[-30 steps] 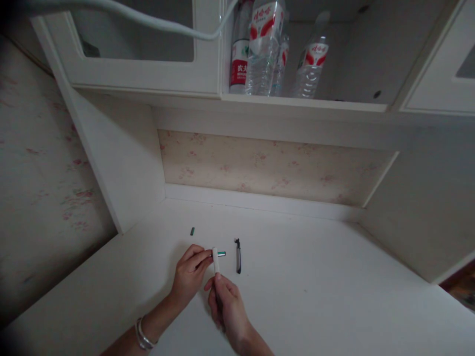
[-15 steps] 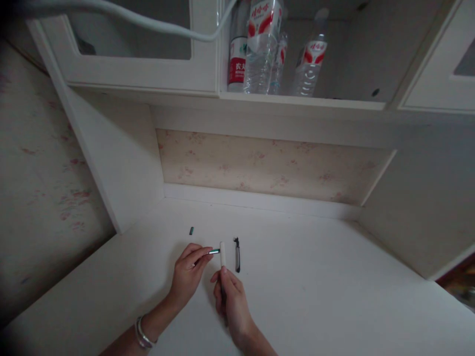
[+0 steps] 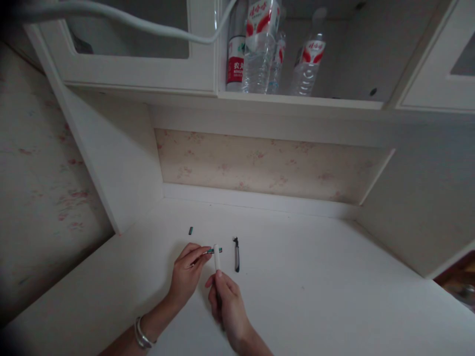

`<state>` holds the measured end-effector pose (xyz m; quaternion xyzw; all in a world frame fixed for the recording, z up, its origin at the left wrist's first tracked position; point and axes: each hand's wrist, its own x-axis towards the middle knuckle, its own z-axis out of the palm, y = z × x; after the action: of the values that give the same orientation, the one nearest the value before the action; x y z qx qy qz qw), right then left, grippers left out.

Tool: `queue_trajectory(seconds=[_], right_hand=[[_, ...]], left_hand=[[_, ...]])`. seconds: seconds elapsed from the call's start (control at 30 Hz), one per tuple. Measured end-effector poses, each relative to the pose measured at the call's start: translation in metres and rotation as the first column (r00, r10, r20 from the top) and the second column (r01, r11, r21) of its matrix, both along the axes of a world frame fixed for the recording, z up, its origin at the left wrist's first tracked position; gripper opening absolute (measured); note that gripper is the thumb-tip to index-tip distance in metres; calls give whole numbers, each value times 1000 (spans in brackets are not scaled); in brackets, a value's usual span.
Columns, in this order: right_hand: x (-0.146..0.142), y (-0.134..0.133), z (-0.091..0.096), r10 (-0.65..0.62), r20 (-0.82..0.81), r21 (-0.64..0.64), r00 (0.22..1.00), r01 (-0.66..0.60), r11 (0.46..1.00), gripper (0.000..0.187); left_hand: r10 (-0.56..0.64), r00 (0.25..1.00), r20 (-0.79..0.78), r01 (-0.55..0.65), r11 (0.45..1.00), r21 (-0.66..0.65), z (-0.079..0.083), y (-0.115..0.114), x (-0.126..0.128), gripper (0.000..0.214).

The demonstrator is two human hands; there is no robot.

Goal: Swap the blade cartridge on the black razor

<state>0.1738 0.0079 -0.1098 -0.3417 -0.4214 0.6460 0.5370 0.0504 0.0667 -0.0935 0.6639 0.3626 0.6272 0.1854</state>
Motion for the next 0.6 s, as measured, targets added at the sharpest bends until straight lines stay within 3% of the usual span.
queue_trajectory(seconds=[0.1, 0.3, 0.47, 0.6], right_hand=[[-2, -1, 0, 46, -4, 1, 999, -46, 999, 58], [2, 2, -3, -35, -33, -21, 999, 35, 999, 58], [0, -1, -2, 64, -52, 9, 997, -63, 998, 55], [2, 1, -2, -2, -59, -20, 998, 1, 1000, 56]], left_hand=[[4, 1000, 3, -4, 1000, 14, 0, 0, 0, 13], [1, 1000, -6, -1, 999, 51, 1, 0, 0, 11], [-21, 1000, 6, 21, 999, 24, -1, 1, 1, 11], [-27, 1000, 11, 27, 999, 29, -2, 1, 0, 10]])
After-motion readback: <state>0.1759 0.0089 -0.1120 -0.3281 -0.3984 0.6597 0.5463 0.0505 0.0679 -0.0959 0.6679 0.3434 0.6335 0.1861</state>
